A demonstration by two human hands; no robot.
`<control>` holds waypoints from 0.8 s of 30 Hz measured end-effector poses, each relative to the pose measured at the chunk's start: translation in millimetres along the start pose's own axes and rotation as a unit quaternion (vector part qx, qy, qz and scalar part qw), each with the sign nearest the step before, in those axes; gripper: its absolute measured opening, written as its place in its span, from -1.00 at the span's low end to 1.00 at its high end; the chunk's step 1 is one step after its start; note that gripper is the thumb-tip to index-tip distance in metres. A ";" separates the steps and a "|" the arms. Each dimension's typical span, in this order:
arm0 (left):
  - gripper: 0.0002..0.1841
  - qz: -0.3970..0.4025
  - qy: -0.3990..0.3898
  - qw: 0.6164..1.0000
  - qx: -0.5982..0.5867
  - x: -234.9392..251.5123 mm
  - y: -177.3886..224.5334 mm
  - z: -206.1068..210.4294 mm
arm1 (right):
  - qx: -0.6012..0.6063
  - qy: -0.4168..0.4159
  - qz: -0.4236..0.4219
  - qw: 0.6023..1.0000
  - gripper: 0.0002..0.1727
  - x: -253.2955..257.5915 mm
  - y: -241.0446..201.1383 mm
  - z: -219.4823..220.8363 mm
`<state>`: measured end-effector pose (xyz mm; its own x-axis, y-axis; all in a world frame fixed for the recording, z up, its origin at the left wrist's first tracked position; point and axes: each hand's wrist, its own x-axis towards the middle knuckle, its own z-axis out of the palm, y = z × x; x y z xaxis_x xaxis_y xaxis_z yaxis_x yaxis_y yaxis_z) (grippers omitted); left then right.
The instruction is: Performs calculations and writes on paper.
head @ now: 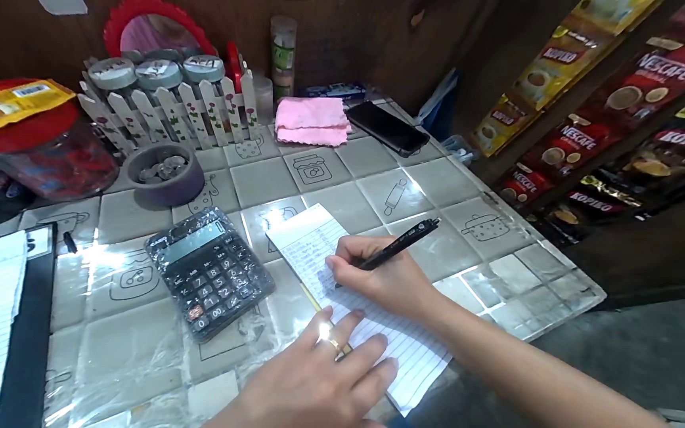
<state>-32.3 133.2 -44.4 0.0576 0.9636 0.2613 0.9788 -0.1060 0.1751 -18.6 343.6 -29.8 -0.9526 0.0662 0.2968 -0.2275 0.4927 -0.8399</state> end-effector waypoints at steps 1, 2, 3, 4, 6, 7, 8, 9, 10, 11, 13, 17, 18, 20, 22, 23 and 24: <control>-0.36 0.001 0.000 1.000 0.001 0.1 -0.1 0.0 | -0.002 0.004 0.000 1.000 -0.68 -0.4 0.3 0.0; -0.36 0.001 -0.002 1.000 0.002 0.1 -0.1 -0.1 | -0.002 0.010 -0.001 1.000 -0.68 -0.7 0.8 0.1; -0.36 0.002 -0.003 1.000 0.002 0.2 -0.2 -0.1 | -0.003 0.015 -0.001 1.000 -0.67 -0.9 1.1 0.3; -0.36 0.002 -0.003 1.000 0.003 0.3 -0.1 -0.1 | -0.003 0.016 0.000 1.000 -0.67 -1.1 1.0 0.5; -0.36 0.002 0.000 1.000 0.002 0.2 0.2 0.1 | -0.005 0.009 -0.001 1.000 -0.67 -1.4 0.6 0.5; -0.36 0.001 0.002 1.000 0.002 0.0 0.1 0.1 | -0.007 0.008 0.001 1.000 -0.67 -1.2 0.3 0.6; -0.36 0.000 0.002 1.000 0.001 -0.1 0.1 -0.1 | -0.007 0.008 0.004 1.000 -0.67 -1.0 0.2 0.5; -0.36 -0.001 0.002 1.000 0.000 0.1 0.1 -0.3 | -0.005 0.009 0.004 1.000 -0.68 -0.8 0.5 0.4; -0.36 -0.001 0.002 1.000 -0.002 0.3 0.2 -0.2 | -0.003 0.012 0.002 1.000 -0.68 -0.7 1.1 0.2; -0.36 -0.001 0.002 1.000 -0.002 0.4 0.4 0.1 | -0.006 0.012 0.001 1.000 -0.68 -0.8 1.6 0.1; -0.36 0.000 0.001 1.000 0.000 0.0 0.3 0.0 | -0.008 0.011 0.003 1.000 -0.66 -0.7 2.2 -0.2; -0.36 -0.001 -0.002 1.000 0.000 0.2 0.1 -1.0 | -0.002 0.023 -0.009 1.000 -0.68 -0.7 3.3 -1.4; -0.36 -0.001 -0.002 1.000 0.000 0.4 0.2 -1.2 | -0.001 0.026 -0.011 1.000 -0.68 -1.1 3.8 -2.3; -0.37 -0.001 0.002 1.000 0.000 0.1 0.5 -1.1 | 0.002 0.023 -0.008 1.000 -0.68 -1.4 3.8 -3.2; -0.38 -0.001 0.003 1.000 0.001 -0.3 0.4 -0.9 | -0.003 0.021 -0.006 1.000 -0.68 -1.0 3.6 -2.7; -0.37 0.000 0.005 1.000 0.002 -0.2 0.3 -0.7 | -0.008 0.021 -0.007 1.000 -0.68 -1.1 3.3 -2.1; -0.37 0.000 0.005 1.000 0.001 -0.1 0.3 -0.5 | -0.013 0.020 -0.007 1.000 -0.68 -1.5 2.7 -1.8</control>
<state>-32.1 132.9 -43.9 0.0563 0.9608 0.2714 0.9791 -0.1063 0.1733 -17.5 346.3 -31.7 -0.9402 0.0941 0.3273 -0.2350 0.5164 -0.8235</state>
